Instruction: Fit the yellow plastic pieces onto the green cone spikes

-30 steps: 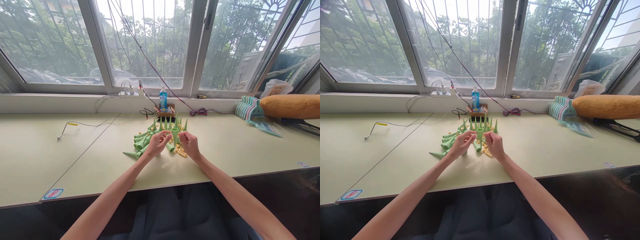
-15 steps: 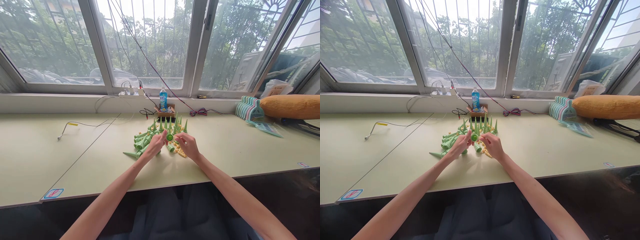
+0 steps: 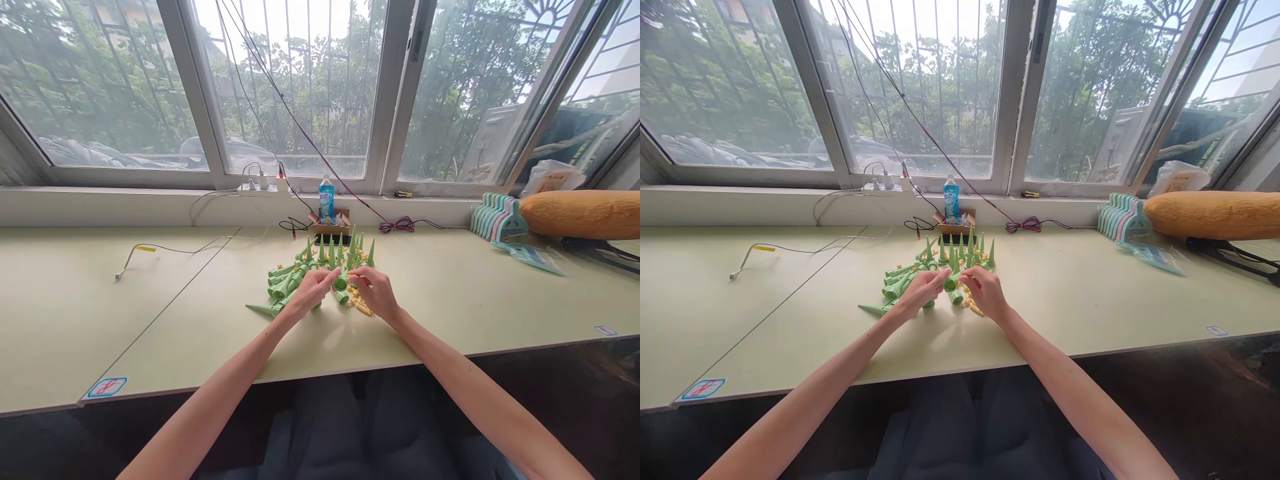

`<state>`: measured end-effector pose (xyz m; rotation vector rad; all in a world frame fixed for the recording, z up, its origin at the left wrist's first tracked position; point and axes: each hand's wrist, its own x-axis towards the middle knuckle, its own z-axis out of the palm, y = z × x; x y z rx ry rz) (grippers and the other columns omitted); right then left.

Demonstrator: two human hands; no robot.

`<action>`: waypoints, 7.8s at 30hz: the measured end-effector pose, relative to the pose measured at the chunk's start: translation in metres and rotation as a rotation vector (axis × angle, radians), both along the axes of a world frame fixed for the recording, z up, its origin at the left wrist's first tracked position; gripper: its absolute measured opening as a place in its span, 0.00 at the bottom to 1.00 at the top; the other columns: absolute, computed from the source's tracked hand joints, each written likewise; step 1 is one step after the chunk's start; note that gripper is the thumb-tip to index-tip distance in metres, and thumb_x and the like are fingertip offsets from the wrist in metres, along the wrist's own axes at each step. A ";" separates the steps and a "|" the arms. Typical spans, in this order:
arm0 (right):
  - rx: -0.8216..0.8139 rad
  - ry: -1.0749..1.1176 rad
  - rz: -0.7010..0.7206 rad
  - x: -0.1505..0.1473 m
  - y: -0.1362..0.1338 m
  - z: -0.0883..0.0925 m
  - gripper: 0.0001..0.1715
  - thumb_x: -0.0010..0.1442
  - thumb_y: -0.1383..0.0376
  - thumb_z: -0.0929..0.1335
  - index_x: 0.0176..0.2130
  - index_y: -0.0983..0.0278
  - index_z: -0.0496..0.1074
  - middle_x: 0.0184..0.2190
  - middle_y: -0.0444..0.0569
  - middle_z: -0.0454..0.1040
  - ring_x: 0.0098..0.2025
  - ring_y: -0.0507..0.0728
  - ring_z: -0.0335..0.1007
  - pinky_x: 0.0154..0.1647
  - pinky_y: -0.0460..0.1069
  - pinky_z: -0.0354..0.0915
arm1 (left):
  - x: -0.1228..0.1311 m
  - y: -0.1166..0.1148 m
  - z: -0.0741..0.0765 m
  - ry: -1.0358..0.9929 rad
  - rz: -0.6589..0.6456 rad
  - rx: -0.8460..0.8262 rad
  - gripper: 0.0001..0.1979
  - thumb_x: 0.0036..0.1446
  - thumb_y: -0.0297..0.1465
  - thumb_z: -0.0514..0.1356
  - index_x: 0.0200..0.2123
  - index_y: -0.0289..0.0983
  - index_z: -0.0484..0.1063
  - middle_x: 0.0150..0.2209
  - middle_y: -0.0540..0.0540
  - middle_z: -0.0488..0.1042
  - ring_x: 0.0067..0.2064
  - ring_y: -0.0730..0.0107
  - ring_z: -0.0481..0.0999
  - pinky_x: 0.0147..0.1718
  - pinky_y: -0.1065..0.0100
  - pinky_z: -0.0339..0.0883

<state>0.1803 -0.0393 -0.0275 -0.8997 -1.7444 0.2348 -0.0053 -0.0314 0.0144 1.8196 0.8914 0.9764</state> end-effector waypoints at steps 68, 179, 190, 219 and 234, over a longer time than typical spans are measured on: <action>-0.002 0.027 -0.004 0.001 -0.002 0.004 0.17 0.66 0.55 0.64 0.36 0.64 0.74 0.30 0.49 0.75 0.28 0.52 0.69 0.29 0.47 0.66 | -0.003 0.001 -0.002 0.128 0.008 0.170 0.30 0.60 0.52 0.52 0.23 0.34 0.78 0.20 0.48 0.70 0.22 0.76 0.64 0.22 0.73 0.54; -0.033 -0.031 -0.043 -0.001 -0.004 0.006 0.19 0.65 0.55 0.63 0.30 0.64 0.70 0.25 0.47 0.73 0.25 0.52 0.65 0.27 0.47 0.61 | -0.005 0.007 -0.009 0.192 -0.062 0.281 0.17 0.58 0.43 0.57 0.27 0.36 0.63 0.25 0.52 0.58 0.26 0.76 0.58 0.23 0.74 0.54; -0.088 -0.046 -0.052 -0.001 -0.004 0.006 0.22 0.66 0.54 0.62 0.26 0.64 0.67 0.19 0.42 0.64 0.21 0.49 0.54 0.24 0.46 0.54 | -0.004 0.010 -0.019 0.211 0.007 0.507 0.12 0.59 0.40 0.60 0.33 0.36 0.68 0.33 0.49 0.63 0.27 0.78 0.62 0.24 0.73 0.58; 0.019 0.065 -0.016 -0.002 -0.001 0.005 0.17 0.67 0.56 0.63 0.36 0.64 0.73 0.31 0.48 0.71 0.30 0.51 0.66 0.27 0.45 0.65 | 0.000 0.005 -0.004 0.131 0.157 0.246 0.27 0.63 0.50 0.48 0.26 0.34 0.71 0.25 0.48 0.71 0.24 0.74 0.65 0.24 0.72 0.58; 0.016 0.002 0.015 -0.001 -0.002 0.006 0.16 0.67 0.57 0.63 0.39 0.63 0.75 0.31 0.48 0.71 0.28 0.51 0.65 0.25 0.45 0.63 | -0.001 0.000 0.003 0.102 0.066 0.105 0.24 0.54 0.51 0.59 0.22 0.35 0.68 0.22 0.52 0.63 0.22 0.78 0.57 0.21 0.73 0.49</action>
